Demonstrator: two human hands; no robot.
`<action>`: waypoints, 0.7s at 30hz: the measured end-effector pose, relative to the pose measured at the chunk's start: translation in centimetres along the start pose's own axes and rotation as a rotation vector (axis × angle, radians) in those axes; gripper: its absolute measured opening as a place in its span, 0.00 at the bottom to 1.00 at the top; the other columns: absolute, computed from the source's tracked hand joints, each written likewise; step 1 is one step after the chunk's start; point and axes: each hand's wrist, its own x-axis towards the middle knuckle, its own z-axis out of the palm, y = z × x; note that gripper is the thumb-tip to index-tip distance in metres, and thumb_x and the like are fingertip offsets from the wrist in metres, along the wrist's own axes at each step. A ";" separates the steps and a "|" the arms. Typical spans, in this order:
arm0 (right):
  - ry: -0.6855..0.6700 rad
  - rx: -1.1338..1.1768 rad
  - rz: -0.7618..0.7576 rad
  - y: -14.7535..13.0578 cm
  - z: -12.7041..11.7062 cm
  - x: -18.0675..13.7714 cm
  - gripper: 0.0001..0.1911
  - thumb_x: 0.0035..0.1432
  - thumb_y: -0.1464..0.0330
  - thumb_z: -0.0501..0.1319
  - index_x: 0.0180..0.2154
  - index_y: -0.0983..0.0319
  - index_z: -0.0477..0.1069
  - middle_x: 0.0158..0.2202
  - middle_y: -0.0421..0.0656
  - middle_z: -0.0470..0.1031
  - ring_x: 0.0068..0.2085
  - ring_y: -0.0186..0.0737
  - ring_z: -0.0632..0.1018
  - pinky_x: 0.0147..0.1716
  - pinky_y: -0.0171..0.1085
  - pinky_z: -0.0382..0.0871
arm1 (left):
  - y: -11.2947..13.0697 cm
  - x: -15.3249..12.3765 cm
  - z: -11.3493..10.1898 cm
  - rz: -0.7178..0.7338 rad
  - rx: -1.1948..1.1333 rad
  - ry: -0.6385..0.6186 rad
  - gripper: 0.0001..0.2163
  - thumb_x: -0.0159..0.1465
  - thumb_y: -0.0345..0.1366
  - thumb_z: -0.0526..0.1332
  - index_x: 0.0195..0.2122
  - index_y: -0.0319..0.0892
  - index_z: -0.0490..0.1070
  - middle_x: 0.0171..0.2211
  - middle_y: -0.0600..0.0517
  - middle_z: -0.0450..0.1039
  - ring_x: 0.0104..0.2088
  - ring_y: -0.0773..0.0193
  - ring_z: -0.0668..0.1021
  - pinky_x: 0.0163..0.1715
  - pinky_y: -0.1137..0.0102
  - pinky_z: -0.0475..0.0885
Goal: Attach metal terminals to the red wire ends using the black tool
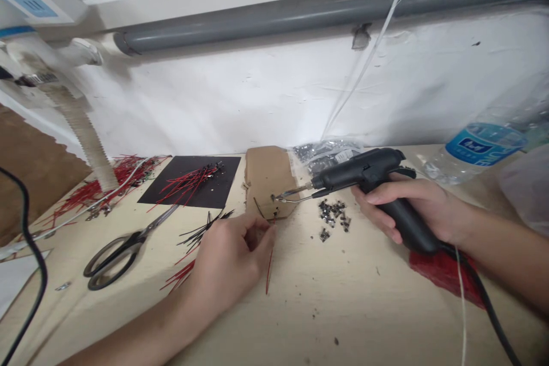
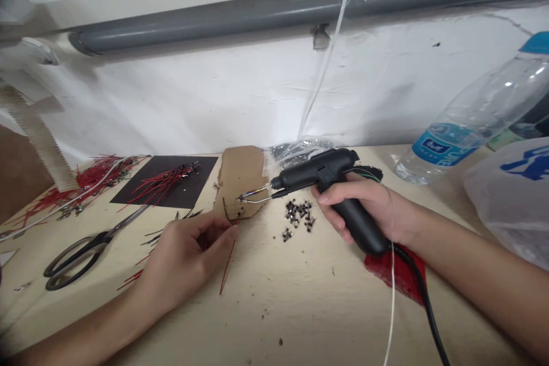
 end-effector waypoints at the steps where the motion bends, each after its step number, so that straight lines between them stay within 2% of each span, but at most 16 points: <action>1: 0.000 -0.005 -0.002 0.0 0.0 0.0 0.09 0.54 0.63 0.69 0.27 0.60 0.78 0.17 0.40 0.73 0.16 0.36 0.74 0.15 0.30 0.67 | 0.0 0.0 0.1 0.001 -0.001 -0.007 0.12 0.67 0.43 0.60 0.29 0.46 0.75 0.22 0.56 0.72 0.23 0.65 0.70 0.23 0.70 0.60; 8: 0.009 -0.017 -0.004 -0.1 0.4 -0.1 0.09 0.55 0.63 0.68 0.26 0.60 0.77 0.18 0.40 0.73 0.16 0.36 0.74 0.15 0.30 0.66 | -0.4 0.2 0.4 0.019 0.021 -0.024 0.11 0.67 0.42 0.60 0.30 0.46 0.77 0.23 0.56 0.76 0.23 0.65 0.72 0.23 0.71 0.60; 21: 0.001 -0.015 0.000 -0.3 0.6 0.1 0.09 0.54 0.63 0.69 0.26 0.61 0.77 0.17 0.40 0.73 0.16 0.35 0.74 0.15 0.29 0.67 | 0.0 0.3 0.5 0.020 0.063 -0.024 0.11 0.66 0.42 0.61 0.30 0.46 0.77 0.22 0.57 0.75 0.22 0.66 0.70 0.23 0.71 0.59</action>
